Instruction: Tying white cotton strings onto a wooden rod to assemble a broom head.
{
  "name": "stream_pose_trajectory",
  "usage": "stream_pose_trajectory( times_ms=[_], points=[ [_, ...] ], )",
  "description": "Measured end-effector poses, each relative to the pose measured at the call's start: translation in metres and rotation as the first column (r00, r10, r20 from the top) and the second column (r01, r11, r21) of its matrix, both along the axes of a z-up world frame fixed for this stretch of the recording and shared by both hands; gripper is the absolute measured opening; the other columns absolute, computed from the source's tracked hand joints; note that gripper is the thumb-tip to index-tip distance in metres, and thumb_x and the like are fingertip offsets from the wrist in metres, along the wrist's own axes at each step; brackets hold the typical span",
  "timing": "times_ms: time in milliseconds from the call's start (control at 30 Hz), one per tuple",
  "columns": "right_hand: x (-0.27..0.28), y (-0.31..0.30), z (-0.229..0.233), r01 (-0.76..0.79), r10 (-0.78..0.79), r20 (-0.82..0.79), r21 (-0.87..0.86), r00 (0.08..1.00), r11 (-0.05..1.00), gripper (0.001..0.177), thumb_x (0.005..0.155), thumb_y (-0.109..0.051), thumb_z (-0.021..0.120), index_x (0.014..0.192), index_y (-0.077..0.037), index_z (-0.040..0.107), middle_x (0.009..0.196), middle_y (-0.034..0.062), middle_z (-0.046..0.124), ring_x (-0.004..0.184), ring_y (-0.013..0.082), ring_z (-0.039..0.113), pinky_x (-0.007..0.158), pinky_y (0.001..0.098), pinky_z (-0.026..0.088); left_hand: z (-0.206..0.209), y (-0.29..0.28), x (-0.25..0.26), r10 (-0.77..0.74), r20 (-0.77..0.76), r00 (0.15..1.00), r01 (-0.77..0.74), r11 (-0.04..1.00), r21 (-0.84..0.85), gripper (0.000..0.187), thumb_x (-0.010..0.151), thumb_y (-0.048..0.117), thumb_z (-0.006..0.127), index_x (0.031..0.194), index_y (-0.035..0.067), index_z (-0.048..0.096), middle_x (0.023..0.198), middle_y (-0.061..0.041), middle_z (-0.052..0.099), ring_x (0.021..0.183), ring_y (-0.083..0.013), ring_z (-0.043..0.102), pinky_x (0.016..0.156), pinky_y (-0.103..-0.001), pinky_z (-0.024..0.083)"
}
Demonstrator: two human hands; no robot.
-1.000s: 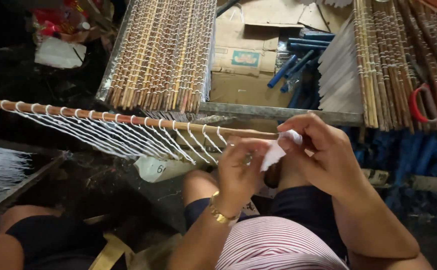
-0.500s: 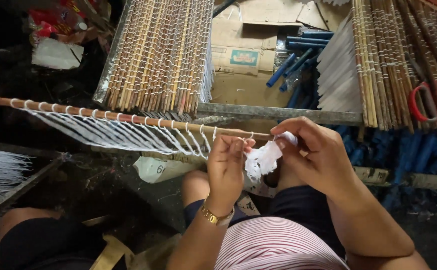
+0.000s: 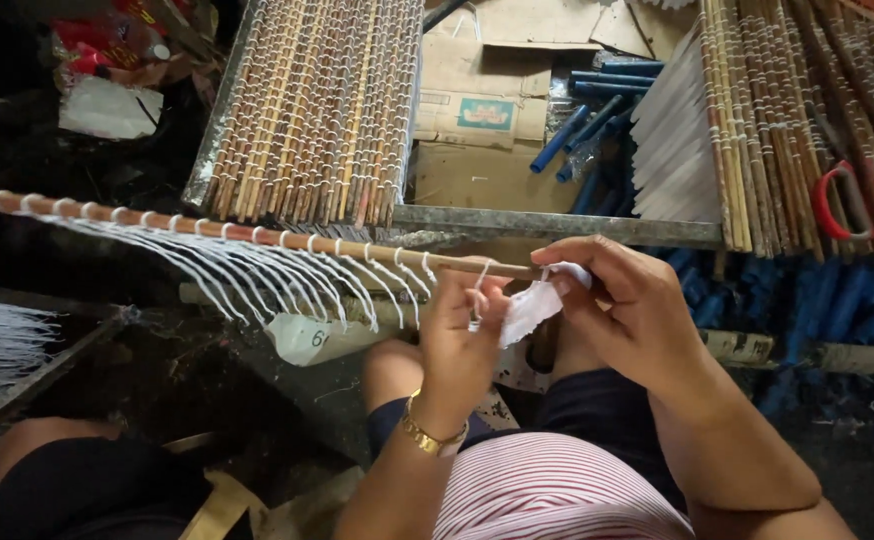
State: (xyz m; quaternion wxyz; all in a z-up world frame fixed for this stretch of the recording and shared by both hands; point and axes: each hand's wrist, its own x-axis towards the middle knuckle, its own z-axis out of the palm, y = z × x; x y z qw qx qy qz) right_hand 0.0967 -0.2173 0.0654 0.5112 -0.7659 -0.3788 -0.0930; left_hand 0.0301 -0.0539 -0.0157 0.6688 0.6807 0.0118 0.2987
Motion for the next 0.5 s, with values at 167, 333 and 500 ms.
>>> stream_pose_trajectory(
  times_ms=[167, 333, 500],
  points=[
    [0.000, 0.001, -0.001, -0.020, 0.020, -0.017, -0.006, 1.000, 1.000, 0.019, 0.096, -0.011, 0.065, 0.112, -0.008, 0.073, 0.070, 0.0105, 0.067, 0.055, 0.0223, 0.064, 0.054, 0.0313, 0.055, 0.025, -0.005, 0.001, -0.060, 0.050, 0.997, 0.052, 0.986, 0.156, 0.006, 0.092, 0.010, 0.077, 0.098, 0.008, 0.076, 0.082, -0.008, 0.071, 0.070, -0.0208, 0.065, 0.072, -0.034, 0.054],
    [0.000, 0.000, -0.004, 0.018, -0.018, -0.001, -0.017, 1.000, 1.000, 0.020, 0.090, -0.011, 0.073, 0.110, -0.010, 0.073, 0.068, 0.0086, 0.066, 0.054, 0.0211, 0.063, 0.054, 0.0294, 0.054, 0.036, -0.001, -0.001, -0.039, 0.101, 0.994, 0.046, 0.997, -0.067, 0.017, 0.105, 0.009, 0.052, 0.099, 0.002, 0.068, 0.091, -0.013, 0.069, 0.079, -0.0185, 0.060, 0.078, -0.033, 0.051],
    [0.001, 0.002, -0.004, -0.006, 0.006, -0.020, 0.001, 1.000, 1.000, 0.017, 0.095, -0.014, 0.067, 0.110, -0.009, 0.073, 0.065, 0.0073, 0.062, 0.052, 0.0195, 0.057, 0.052, 0.0289, 0.052, 0.020, -0.011, 0.004, -0.039, 0.054, 0.998, 0.044, 0.994, -0.096, 0.003, 0.096, 0.006, 0.061, 0.096, 0.004, 0.059, 0.079, -0.011, 0.067, 0.064, -0.0153, 0.057, 0.066, -0.028, 0.047]
  ],
)
